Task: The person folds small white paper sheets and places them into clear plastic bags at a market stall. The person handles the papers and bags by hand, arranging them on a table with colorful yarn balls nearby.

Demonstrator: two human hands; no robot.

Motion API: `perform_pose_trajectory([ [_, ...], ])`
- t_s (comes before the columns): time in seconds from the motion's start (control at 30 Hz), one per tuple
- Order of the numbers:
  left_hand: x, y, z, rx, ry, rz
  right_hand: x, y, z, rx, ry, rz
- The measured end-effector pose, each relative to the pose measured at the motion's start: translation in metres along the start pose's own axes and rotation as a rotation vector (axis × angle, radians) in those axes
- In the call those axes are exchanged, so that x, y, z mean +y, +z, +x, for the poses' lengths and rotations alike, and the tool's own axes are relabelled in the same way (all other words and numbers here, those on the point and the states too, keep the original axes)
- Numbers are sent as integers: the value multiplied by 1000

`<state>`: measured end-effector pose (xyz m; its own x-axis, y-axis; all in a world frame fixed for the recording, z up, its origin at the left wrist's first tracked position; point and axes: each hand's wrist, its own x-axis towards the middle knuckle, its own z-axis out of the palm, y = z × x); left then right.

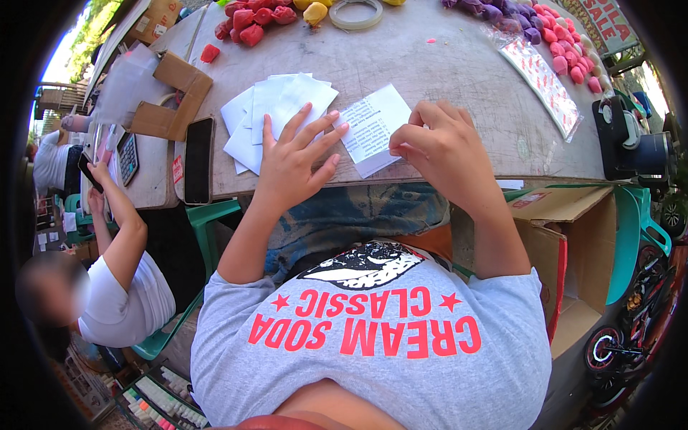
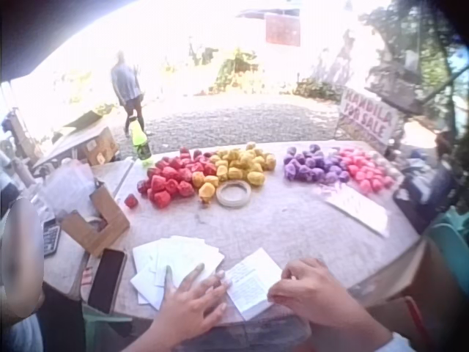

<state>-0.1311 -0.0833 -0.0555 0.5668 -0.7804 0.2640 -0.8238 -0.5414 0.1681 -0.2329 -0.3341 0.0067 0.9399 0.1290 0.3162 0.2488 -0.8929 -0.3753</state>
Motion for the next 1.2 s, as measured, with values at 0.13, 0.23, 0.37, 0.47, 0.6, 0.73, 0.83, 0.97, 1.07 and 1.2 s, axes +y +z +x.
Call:
perform_pose_trajectory([
  [0.13, 0, 0, 1, 16, -16, -41, -6, 30, 17, 204, 48, -61],
  [0.23, -3, 5, -2, 62, -24, -170, -7, 49, 21, 271, 48, -102],
  [0.37, -3, 8, -3, 120, 3, -173, -3, 63, 12, 211, 46, -185],
  [0.47, 0, 3, -1, 93, 9, -118, -3, 71, 9, 192, 52, -273],
  [0.6, 2, -1, -1, 44, -1, -87, -2, 77, 11, 155, 76, -322],
  [0.73, 2, -1, 0, 23, 5, -62, -5, 81, 16, 117, 118, -363],
  [0.83, 2, -2, -1, 16, 4, -65, -8, 82, 17, 83, 157, -369],
  [0.97, 2, -1, 0, 11, 2, -63, -11, 84, 17, 135, 147, -387],
  [1.07, 2, -2, 0, 12, 7, -60, -12, 85, 17, 151, 113, -451],
  [1.2, 2, 0, -1, 13, 29, -56, -12, 88, 10, 9, 66, -295],
])
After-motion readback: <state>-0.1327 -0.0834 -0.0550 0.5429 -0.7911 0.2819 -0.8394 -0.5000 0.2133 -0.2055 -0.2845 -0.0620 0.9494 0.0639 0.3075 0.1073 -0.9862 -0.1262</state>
